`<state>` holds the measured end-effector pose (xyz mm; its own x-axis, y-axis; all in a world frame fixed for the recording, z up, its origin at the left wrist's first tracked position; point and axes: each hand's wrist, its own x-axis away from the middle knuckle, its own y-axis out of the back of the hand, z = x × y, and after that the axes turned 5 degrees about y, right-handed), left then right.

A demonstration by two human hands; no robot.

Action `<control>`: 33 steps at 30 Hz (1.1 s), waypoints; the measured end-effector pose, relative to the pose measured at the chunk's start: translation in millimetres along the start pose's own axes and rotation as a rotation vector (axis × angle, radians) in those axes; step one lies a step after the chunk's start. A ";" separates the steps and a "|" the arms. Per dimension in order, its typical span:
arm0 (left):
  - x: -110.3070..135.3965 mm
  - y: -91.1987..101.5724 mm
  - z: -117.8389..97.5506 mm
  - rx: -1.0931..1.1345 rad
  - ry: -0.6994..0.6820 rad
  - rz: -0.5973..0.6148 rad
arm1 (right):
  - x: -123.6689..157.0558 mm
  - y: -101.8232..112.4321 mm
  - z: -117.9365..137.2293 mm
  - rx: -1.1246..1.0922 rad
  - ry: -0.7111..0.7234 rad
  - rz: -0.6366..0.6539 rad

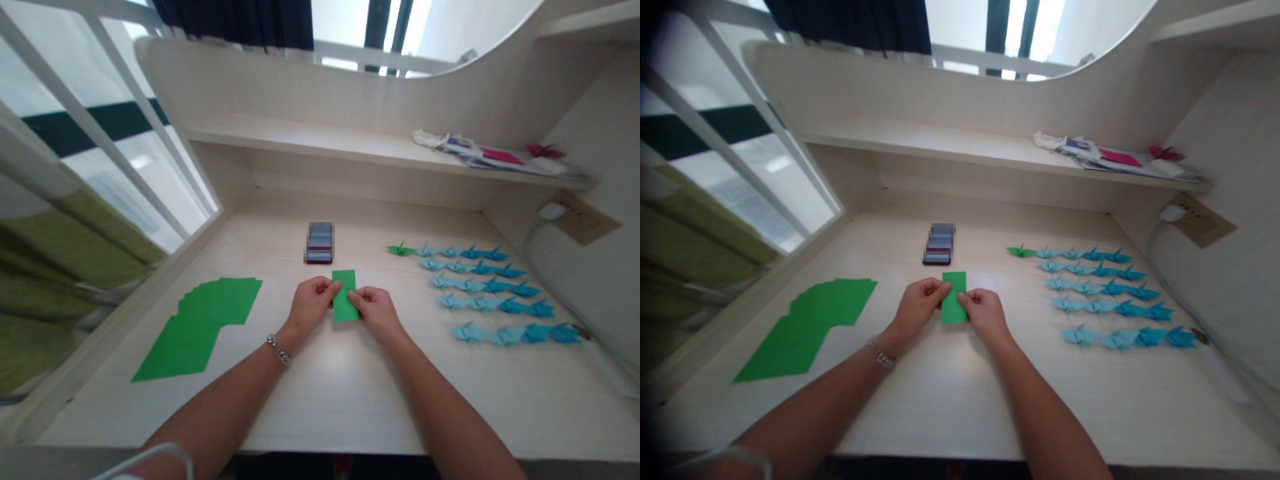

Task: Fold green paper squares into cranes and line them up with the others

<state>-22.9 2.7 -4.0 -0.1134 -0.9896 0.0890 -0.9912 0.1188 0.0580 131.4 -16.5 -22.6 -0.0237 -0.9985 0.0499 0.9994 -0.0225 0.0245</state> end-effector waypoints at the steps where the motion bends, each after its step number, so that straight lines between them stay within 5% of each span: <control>1: -0.5 0.5 -0.3 0.041 0.006 0.019 | 0.0 1.0 0.1 0.029 0.003 0.015; 7: 1.8 1.5 -1.8 0.011 -0.018 0.091 | 3.6 6.5 6.5 0.263 0.032 0.181; 17: -6.5 8.5 -0.3 0.206 -0.015 -0.069 | 5.8 13.6 16.0 0.387 0.066 0.259; 26: 2.1 0.4 1.3 0.071 -0.053 0.096 | 6.6 8.6 16.5 0.356 0.130 0.183; 33: -7.6 8.1 1.1 0.189 -0.065 -0.153 | 1.5 13.5 16.4 0.261 0.049 0.123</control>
<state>-30.1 11.1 -5.3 0.0412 -0.9987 0.0285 -0.9916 -0.0444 -0.1216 144.5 -17.4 -5.9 0.1044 -0.9943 0.0203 0.9548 0.1059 0.2779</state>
